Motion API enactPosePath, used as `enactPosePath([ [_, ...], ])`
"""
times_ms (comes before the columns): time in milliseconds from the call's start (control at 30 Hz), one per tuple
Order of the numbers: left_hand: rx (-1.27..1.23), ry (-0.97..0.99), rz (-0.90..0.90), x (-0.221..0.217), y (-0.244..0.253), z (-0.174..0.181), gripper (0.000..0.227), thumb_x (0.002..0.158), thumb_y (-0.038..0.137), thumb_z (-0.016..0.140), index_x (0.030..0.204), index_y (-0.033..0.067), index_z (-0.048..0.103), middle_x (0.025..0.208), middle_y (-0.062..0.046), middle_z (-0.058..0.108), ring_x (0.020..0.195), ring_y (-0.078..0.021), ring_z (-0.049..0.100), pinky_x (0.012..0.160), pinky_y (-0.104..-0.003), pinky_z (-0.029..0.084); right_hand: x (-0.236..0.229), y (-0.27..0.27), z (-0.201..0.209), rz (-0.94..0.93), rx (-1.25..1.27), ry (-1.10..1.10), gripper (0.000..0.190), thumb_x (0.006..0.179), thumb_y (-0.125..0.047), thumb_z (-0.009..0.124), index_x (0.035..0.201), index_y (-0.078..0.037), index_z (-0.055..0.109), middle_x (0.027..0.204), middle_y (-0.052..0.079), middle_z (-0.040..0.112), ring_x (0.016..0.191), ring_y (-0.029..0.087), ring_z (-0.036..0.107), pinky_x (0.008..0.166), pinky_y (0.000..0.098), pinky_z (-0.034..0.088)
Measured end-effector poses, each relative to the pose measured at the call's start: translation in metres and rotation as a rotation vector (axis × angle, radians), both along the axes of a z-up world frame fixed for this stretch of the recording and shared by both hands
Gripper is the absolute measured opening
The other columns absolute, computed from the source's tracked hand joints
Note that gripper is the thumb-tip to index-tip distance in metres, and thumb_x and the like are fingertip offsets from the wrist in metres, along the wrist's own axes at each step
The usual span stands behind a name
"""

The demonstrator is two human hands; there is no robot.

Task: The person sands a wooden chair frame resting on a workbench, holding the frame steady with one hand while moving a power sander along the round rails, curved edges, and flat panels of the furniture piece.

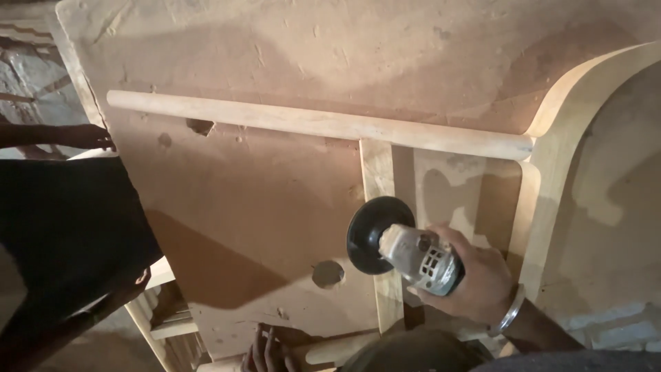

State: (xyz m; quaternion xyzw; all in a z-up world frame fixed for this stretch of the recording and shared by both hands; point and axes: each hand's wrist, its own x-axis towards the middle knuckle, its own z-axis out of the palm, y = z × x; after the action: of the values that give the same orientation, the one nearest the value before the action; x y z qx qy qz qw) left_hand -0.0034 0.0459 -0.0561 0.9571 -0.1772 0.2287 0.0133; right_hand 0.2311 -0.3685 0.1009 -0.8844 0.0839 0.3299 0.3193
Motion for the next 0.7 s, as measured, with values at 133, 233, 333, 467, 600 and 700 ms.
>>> enactPosePath([
  [133, 0.071, 0.035, -0.118, 0.012, -0.001, 0.016, 0.014, 0.110, 0.023, 0.044, 0.113, 0.0091, 0.045, 0.103, -0.018, 0.075, 0.098, -0.0450, 0.073, 0.086, -0.050, 0.049, -0.001, -0.009, -0.012, -0.081, 0.067, -0.085, 0.097, 0.055, -0.048, 0.093, 0.137, -0.015, 0.050, 0.100, 0.013, 0.078, 0.077, 0.029, 0.080, 0.068, 0.0430, 0.064],
  [233, -0.122, 0.257, 0.252, 0.003, -0.009, 0.018, 0.028, 0.097, 0.025, 0.040, 0.108, 0.0074, 0.059, 0.092, -0.018, 0.077, 0.086, -0.0410, 0.075, 0.078, -0.051, 0.051, 0.021, -0.003, -0.009, -0.113, 0.108, -0.127, 0.087, 0.059, -0.042, 0.091, 0.131, -0.013, 0.051, 0.098, 0.014, 0.078, 0.080, 0.028, 0.080, 0.068, 0.0430, 0.065],
  [333, -0.074, 0.104, -0.006, -0.016, -0.001, 0.007, 0.014, 0.105, 0.023, 0.043, 0.110, 0.0118, 0.051, 0.118, -0.015, 0.073, 0.113, -0.0416, 0.070, 0.099, -0.052, 0.045, 0.049, 0.010, -0.003, -0.034, -0.034, -0.007, 0.086, 0.064, -0.035, 0.089, 0.137, -0.017, 0.047, 0.099, 0.014, 0.077, 0.081, 0.032, 0.078, 0.068, 0.0472, 0.063],
  [467, -0.261, 0.461, 0.426, -0.028, -0.011, 0.017, 0.051, 0.085, 0.036, 0.049, 0.124, 0.0108, 0.070, 0.134, -0.017, 0.066, 0.120, -0.0350, 0.060, 0.110, -0.051, 0.039, 0.071, 0.023, 0.001, 0.050, -0.065, -0.079, 0.084, 0.064, -0.028, 0.085, 0.136, -0.016, 0.044, 0.104, 0.016, 0.074, 0.086, 0.039, 0.074, 0.069, 0.0520, 0.058],
  [600, -0.259, 0.539, 0.450, -0.024, -0.013, 0.026, 0.051, 0.086, 0.036, 0.051, 0.126, 0.0099, 0.069, 0.138, -0.018, 0.064, 0.122, -0.0351, 0.060, 0.111, -0.051, 0.039, 0.087, 0.033, 0.005, 0.062, -0.093, -0.072, 0.076, 0.069, -0.030, 0.082, 0.134, -0.017, 0.044, 0.101, 0.016, 0.074, 0.088, 0.043, 0.072, 0.074, 0.0552, 0.056],
  [700, -0.245, 0.514, 0.431, -0.021, -0.013, 0.029, 0.052, 0.085, 0.037, 0.051, 0.124, 0.0091, 0.070, 0.135, -0.017, 0.065, 0.120, -0.0362, 0.059, 0.111, -0.051, 0.039, 0.090, 0.033, 0.001, 0.053, -0.091, -0.059, 0.075, 0.071, -0.030, 0.081, 0.135, -0.018, 0.044, 0.100, 0.017, 0.074, 0.089, 0.043, 0.071, 0.075, 0.0564, 0.056],
])
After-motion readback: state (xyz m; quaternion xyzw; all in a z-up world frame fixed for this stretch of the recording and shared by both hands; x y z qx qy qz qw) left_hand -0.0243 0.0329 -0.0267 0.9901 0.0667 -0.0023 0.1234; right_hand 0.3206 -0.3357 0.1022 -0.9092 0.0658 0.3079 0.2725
